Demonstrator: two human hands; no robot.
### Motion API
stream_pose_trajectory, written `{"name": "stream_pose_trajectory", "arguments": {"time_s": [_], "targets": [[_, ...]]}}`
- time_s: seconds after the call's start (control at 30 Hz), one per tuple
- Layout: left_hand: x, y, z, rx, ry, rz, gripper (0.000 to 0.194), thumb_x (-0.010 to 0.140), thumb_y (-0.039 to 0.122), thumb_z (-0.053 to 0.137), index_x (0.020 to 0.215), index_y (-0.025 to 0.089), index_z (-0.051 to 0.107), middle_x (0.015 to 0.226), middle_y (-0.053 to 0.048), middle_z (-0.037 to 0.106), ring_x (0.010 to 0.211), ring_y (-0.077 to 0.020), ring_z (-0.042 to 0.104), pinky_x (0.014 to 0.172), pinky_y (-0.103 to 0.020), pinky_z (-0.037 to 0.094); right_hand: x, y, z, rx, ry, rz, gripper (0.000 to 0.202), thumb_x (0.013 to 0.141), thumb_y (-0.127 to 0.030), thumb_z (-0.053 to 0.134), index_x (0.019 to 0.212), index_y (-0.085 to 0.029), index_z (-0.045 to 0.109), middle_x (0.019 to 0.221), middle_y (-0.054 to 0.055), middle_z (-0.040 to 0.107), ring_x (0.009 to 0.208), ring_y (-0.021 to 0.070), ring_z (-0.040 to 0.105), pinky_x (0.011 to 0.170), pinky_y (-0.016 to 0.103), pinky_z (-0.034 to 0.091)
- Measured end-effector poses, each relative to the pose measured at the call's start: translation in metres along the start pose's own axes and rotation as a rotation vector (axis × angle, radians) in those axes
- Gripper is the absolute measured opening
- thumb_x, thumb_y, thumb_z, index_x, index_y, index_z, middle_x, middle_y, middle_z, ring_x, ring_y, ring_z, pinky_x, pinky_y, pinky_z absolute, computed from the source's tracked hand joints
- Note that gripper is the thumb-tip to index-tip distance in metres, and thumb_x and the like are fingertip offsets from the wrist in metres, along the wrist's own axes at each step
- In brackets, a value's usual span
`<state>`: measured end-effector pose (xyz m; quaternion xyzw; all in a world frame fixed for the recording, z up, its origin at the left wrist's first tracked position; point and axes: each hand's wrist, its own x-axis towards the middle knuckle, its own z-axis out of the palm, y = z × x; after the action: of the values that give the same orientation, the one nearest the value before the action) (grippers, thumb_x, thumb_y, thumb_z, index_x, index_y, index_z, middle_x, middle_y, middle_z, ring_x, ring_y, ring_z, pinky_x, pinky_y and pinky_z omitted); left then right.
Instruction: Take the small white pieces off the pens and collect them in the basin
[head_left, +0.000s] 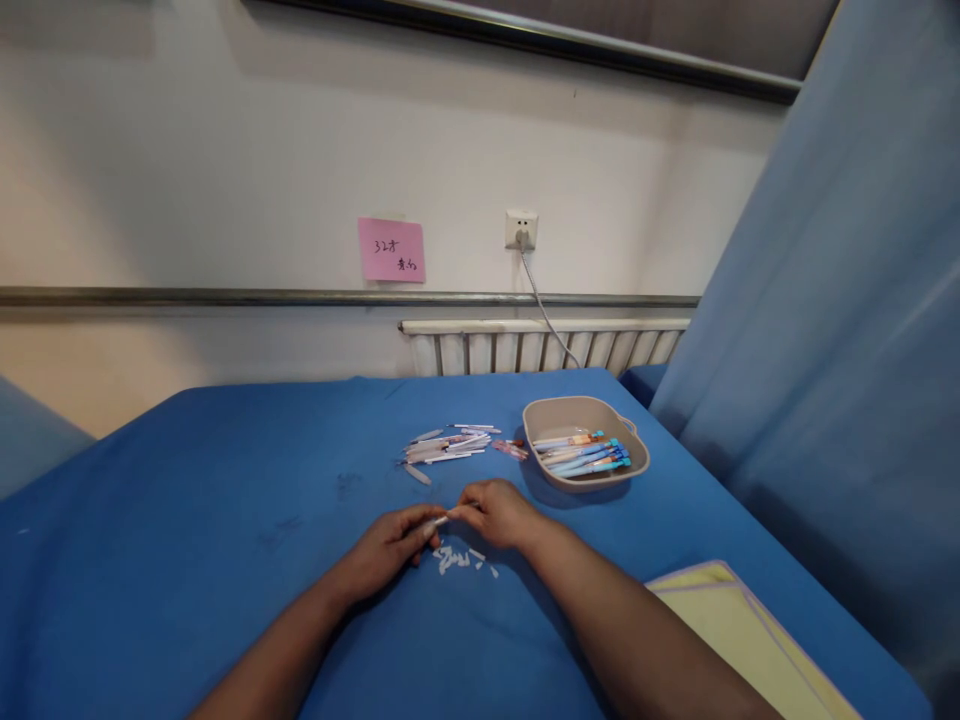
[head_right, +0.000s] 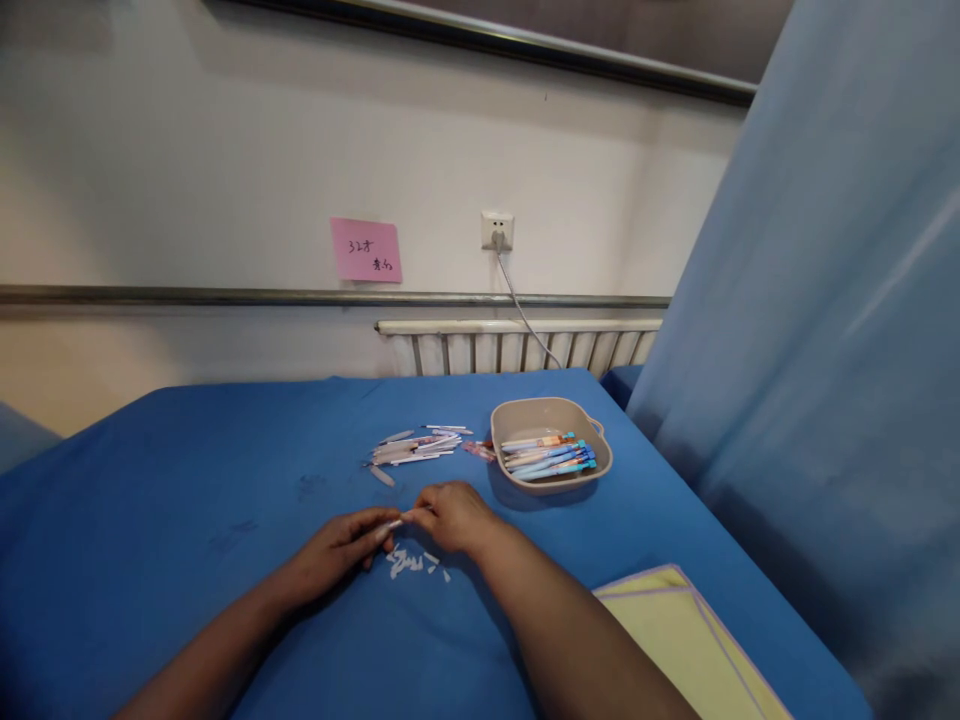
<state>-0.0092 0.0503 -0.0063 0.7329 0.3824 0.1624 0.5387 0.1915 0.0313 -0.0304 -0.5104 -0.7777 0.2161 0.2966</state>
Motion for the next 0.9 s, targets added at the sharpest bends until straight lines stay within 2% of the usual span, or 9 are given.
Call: {"name": "stream_pose_trajectory", "arguments": {"time_s": [0.1,0.17,0.23,0.43,0.57,0.63,0.73,0.83,0.9], "targets": [[0.002,-0.003,-0.001,-0.018,-0.003,-0.002,0.042,0.082,0.047,0.051,0.108,0.016,0.06,0.076,-0.001,0.057,0.06,-0.0111,0.047,0.056,-0.021,0.038,-0.001,-0.005,-0.001,0.038,0.071,-0.007,0.022,0.077,-0.036,0.063,0.092,-0.02,0.06,0.082,0.001,0.066,0.072,0.0124,0.057,0.062,0.021,0.038],[0.002,-0.004,0.0,-0.012,0.004,0.009,0.04,0.082,0.046,0.05,0.106,0.015,0.06,0.076,-0.001,0.056,0.06,-0.0109,0.047,0.056,-0.02,0.038,-0.001,-0.006,-0.002,0.045,0.087,-0.003,0.017,0.075,-0.031,0.064,0.087,-0.02,0.06,0.08,0.0,0.065,0.072,0.012,0.056,0.063,0.021,0.038],[0.0,-0.003,0.002,0.014,0.01,0.027,0.039,0.083,0.045,0.049,0.104,0.015,0.061,0.077,-0.001,0.057,0.062,-0.0113,0.048,0.057,-0.021,0.039,-0.001,-0.004,-0.001,0.07,0.057,0.033,0.014,0.077,-0.032,0.062,0.081,-0.019,0.062,0.076,-0.001,0.064,0.069,0.0116,0.055,0.061,0.02,0.038],[-0.005,0.0,0.007,0.115,0.031,0.078,0.037,0.085,0.044,0.044,0.106,0.017,0.06,0.083,-0.002,0.061,0.068,-0.0137,0.052,0.064,-0.023,0.042,-0.001,0.01,0.009,0.236,-0.027,0.153,0.028,0.079,-0.043,0.057,0.079,-0.016,0.065,0.07,0.0,0.065,0.063,0.0116,0.056,0.056,0.02,0.038],[-0.004,-0.005,0.006,0.107,0.052,0.074,0.038,0.085,0.044,0.044,0.105,0.016,0.06,0.081,-0.002,0.061,0.068,-0.0142,0.054,0.062,-0.023,0.044,-0.004,0.007,0.01,0.295,0.023,0.105,0.026,0.075,-0.038,0.063,0.089,-0.017,0.062,0.071,-0.001,0.063,0.06,0.0104,0.054,0.054,0.019,0.038],[-0.003,-0.006,0.006,0.099,0.057,0.079,0.038,0.085,0.044,0.043,0.103,0.016,0.061,0.081,-0.002,0.062,0.069,-0.0147,0.055,0.061,-0.023,0.044,-0.004,0.005,0.008,0.253,0.067,0.068,0.021,0.073,-0.034,0.064,0.085,-0.018,0.062,0.072,-0.002,0.062,0.062,0.0104,0.053,0.056,0.019,0.038],[-0.003,-0.004,0.006,0.147,0.093,0.136,0.035,0.085,0.042,0.044,0.102,0.017,0.063,0.088,-0.004,0.066,0.078,-0.0169,0.058,0.07,-0.025,0.046,-0.003,0.007,0.009,0.238,0.078,0.095,0.02,0.076,-0.037,0.061,0.076,-0.017,0.063,0.069,-0.001,0.063,0.062,0.0111,0.054,0.056,0.02,0.037],[-0.005,0.0,0.008,0.229,0.173,0.218,0.031,0.084,0.039,0.047,0.101,0.021,0.065,0.1,-0.004,0.067,0.092,-0.02,0.059,0.084,-0.029,0.044,-0.002,0.011,0.011,0.287,0.06,0.171,0.027,0.076,-0.043,0.059,0.074,-0.016,0.063,0.063,-0.001,0.061,0.058,0.0116,0.053,0.053,0.021,0.037],[-0.005,0.002,0.007,0.239,0.194,0.219,0.029,0.084,0.037,0.048,0.101,0.022,0.066,0.101,-0.003,0.068,0.094,-0.0203,0.059,0.085,-0.029,0.043,-0.001,0.011,0.012,0.309,0.064,0.189,0.027,0.076,-0.043,0.059,0.076,-0.017,0.063,0.062,-0.001,0.06,0.057,0.0113,0.052,0.052,0.021,0.036]]}}
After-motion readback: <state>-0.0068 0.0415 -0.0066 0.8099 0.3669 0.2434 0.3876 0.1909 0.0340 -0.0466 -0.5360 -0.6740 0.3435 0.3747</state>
